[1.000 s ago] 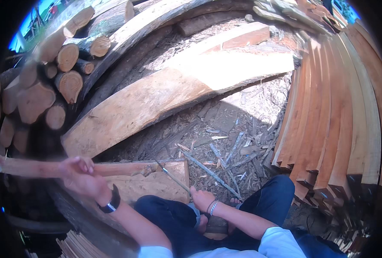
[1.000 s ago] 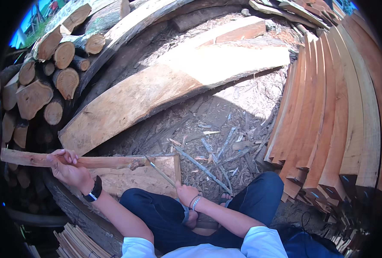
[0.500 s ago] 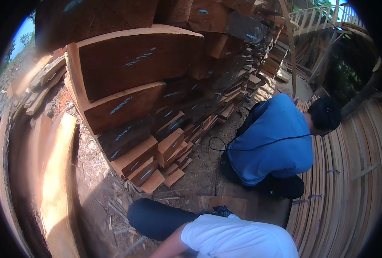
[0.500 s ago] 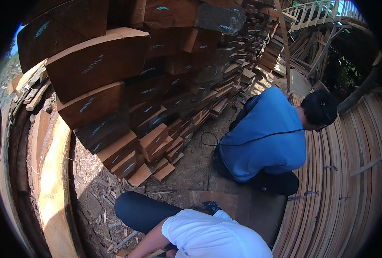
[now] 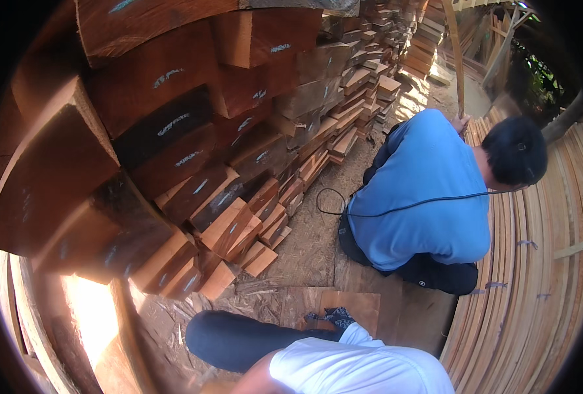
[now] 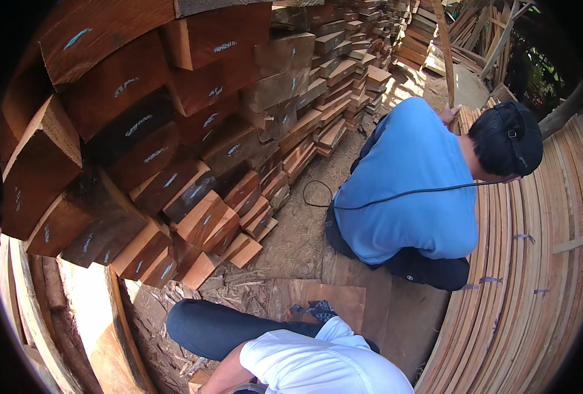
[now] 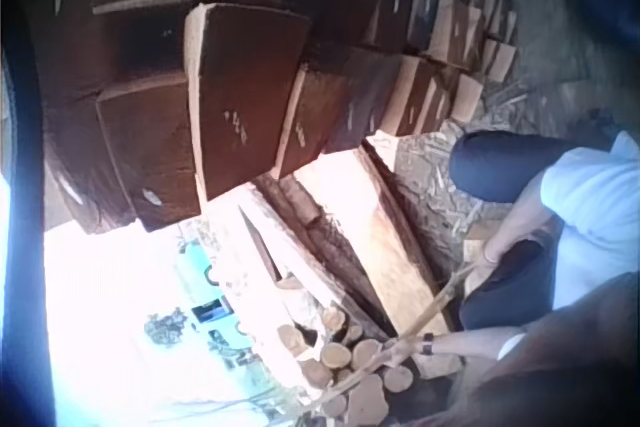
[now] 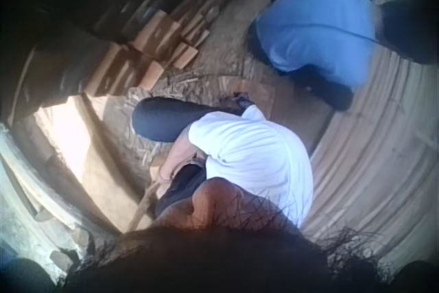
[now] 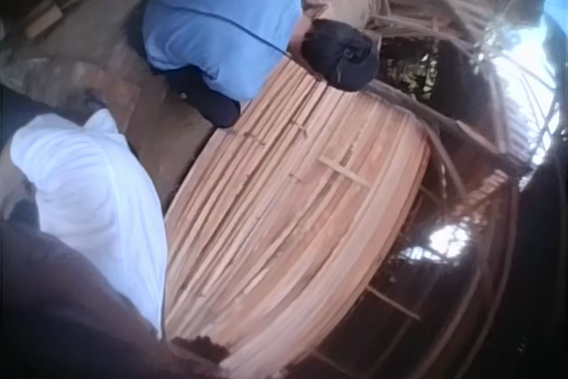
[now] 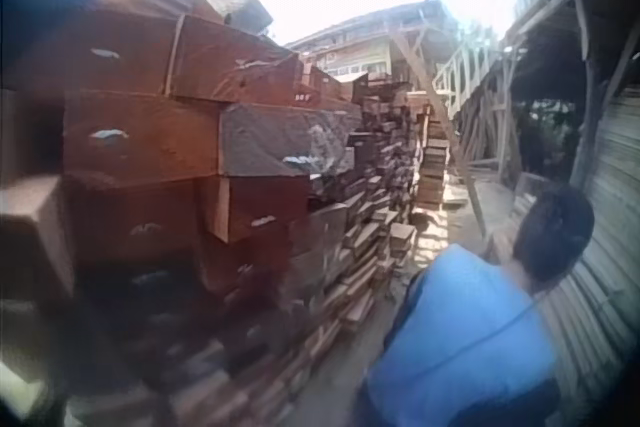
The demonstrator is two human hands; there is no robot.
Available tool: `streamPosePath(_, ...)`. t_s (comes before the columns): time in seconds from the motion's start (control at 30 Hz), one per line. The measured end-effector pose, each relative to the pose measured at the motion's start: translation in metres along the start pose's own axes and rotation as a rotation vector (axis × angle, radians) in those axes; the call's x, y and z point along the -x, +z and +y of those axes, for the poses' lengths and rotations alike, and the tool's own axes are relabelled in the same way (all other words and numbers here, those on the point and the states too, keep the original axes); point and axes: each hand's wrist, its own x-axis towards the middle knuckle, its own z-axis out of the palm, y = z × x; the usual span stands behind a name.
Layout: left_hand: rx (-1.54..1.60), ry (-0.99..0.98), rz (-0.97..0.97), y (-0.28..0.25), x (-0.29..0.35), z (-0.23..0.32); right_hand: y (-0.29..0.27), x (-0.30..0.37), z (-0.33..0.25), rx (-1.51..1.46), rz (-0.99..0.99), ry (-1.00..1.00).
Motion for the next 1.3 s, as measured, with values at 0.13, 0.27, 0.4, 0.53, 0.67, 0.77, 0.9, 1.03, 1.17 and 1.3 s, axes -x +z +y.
streamPosePath(0.13, 0.014, 0.004, 0.004, -0.012, -0.007, -0.005, 0.006, -0.009, -0.012, 0.002, -0.037, -0.056)
streamPosePath(0.27, 0.020, 0.025, 0.000, -0.026, -0.017, -0.010, 0.027, -0.042, -0.034, 0.029, -0.087, -0.160)
streamPosePath(0.4, -0.020, 0.043, -0.034, -0.042, -0.028, -0.017, 0.057, -0.092, -0.076, 0.080, -0.143, -0.309)
streamPosePath(0.53, -0.099, 0.065, -0.023, -0.076, -0.049, -0.020, 0.082, -0.122, -0.121, 0.198, -0.218, -0.476)
streamPosePath(0.67, -0.094, 0.051, -0.008, -0.094, -0.060, -0.021, 0.100, -0.133, -0.139, 0.297, -0.248, -0.570)
streamPosePath(0.77, -0.068, 0.019, 0.012, -0.105, -0.065, -0.022, 0.110, -0.138, -0.142, 0.363, -0.260, -0.611)
streamPosePath(0.9, -0.041, -0.024, 0.057, -0.121, -0.076, -0.022, 0.120, -0.144, -0.143, 0.461, -0.262, -0.665)
streamPosePath(1.03, -0.041, -0.074, 0.126, -0.133, -0.093, -0.029, 0.132, -0.154, -0.125, 0.528, -0.204, -0.740)
streamPosePath(1.17, -0.058, -0.043, 0.216, -0.159, -0.132, -0.034, 0.071, -0.128, -0.173, -0.143, -0.515, -0.115)
streamPosePath(1.3, -0.080, -0.046, 0.313, -0.140, -0.136, -0.043, 0.041, -0.126, -0.198, -0.238, -0.320, -0.171)
